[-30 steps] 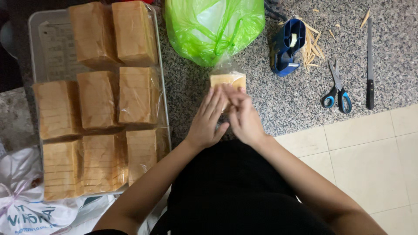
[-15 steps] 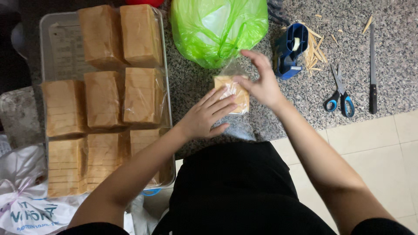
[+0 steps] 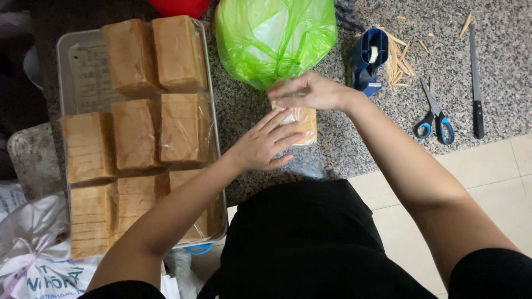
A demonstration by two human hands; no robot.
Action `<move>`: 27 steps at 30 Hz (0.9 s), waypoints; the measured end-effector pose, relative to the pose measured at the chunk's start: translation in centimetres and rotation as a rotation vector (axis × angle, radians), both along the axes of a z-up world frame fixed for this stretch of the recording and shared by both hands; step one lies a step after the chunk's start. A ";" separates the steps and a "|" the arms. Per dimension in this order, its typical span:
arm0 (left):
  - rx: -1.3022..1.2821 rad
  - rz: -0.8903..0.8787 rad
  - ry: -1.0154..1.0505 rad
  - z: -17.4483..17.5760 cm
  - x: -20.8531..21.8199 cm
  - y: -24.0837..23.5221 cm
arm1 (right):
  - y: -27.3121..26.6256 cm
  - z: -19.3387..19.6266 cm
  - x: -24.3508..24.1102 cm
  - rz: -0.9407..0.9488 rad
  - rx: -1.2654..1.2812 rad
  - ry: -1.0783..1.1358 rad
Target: The person repeatedly wraps individual loaves of sliced bread in clear plastic bags and seals them with tape. Each wrapped loaf is placed on a metal tray. The person uses a tape dispenser to seal the bags and handles the bread and bags by hand.
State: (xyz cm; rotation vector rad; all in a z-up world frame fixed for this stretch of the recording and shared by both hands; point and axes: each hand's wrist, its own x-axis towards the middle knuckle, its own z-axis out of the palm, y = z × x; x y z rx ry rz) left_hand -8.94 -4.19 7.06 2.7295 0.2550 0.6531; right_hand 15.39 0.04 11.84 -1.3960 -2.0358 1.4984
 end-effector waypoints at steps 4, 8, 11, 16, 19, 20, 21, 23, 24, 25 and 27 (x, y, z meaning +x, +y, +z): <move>0.063 -0.009 0.024 0.1 0.1 0.5 | -0.9 -0.3 0.0 -0.021 0.163 0.136; 0.204 0.040 0.044 -0.4 0.5 0.6 | -4.0 -0.2 0.1 -0.070 0.300 0.160; 0.296 0.067 0.017 -1.4 0.9 0.6 | -6.6 -0.2 -0.4 -0.077 0.435 0.169; 0.319 -0.067 -0.052 -4.4 -0.2 1.2 | -10.2 -0.5 -1.2 -0.158 0.577 0.069; 0.388 -0.153 -0.213 -5.9 -0.4 1.9 | -11.3 -0.7 -1.1 -0.138 0.646 0.029; 0.362 -0.112 -0.248 -6.2 -0.3 2.0 | -11.6 -0.8 -1.0 -0.133 0.640 0.017; 0.335 -0.071 -0.284 -6.2 -0.1 2.2 | -11.9 -1.1 -1.0 -0.129 0.633 0.005; 0.055 -0.005 -0.173 -5.5 -0.3 2.5 | -12.8 -2.0 -0.8 -0.149 0.636 0.021; -0.084 0.024 -0.116 -5.0 -0.4 2.5 | -13.5 -2.5 -0.5 -0.173 0.645 0.045; -0.091 0.028 -0.071 -4.3 -0.4 2.5 | -14.2 -3.2 -0.1 -0.196 0.654 0.069; -0.099 0.038 0.013 -2.7 -0.5 2.6 | -15.1 -5.2 0.1 -0.451 0.789 0.177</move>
